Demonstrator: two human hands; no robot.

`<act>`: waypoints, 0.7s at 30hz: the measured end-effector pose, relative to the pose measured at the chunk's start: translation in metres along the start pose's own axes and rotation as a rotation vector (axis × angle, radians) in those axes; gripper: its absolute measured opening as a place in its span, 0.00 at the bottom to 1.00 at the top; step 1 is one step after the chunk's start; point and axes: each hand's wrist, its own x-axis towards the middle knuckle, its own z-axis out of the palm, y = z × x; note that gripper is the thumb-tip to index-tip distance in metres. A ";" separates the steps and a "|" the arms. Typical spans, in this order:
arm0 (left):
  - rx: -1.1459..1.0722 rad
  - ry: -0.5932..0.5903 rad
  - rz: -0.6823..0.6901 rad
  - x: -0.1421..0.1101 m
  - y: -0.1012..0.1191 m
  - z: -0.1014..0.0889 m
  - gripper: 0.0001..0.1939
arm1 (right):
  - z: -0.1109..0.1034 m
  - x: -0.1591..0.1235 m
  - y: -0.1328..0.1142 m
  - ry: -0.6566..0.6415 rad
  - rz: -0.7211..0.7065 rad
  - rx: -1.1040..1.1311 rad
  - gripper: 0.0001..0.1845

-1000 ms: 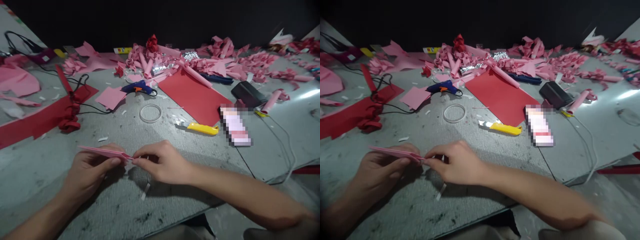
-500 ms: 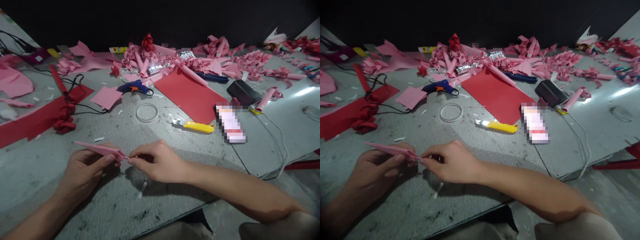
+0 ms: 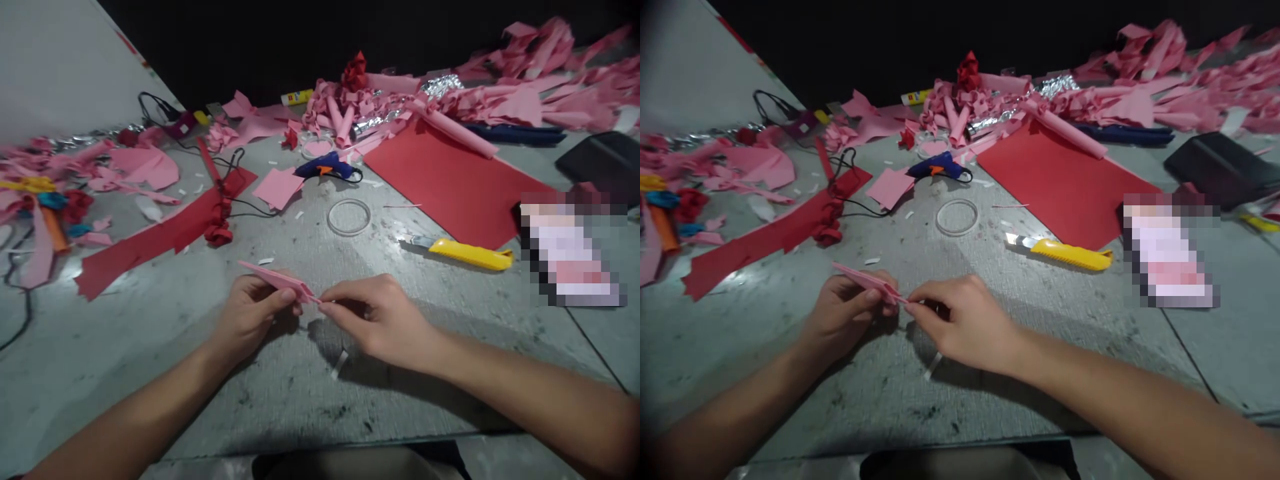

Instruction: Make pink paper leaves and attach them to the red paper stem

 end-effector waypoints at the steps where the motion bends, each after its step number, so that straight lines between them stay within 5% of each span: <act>1: 0.004 -0.014 0.006 0.000 0.000 0.000 0.13 | 0.000 0.000 0.000 -0.002 -0.008 0.002 0.10; 21: 0.043 -0.098 0.083 -0.006 0.008 0.000 0.06 | -0.002 0.001 -0.005 -0.046 0.057 0.048 0.11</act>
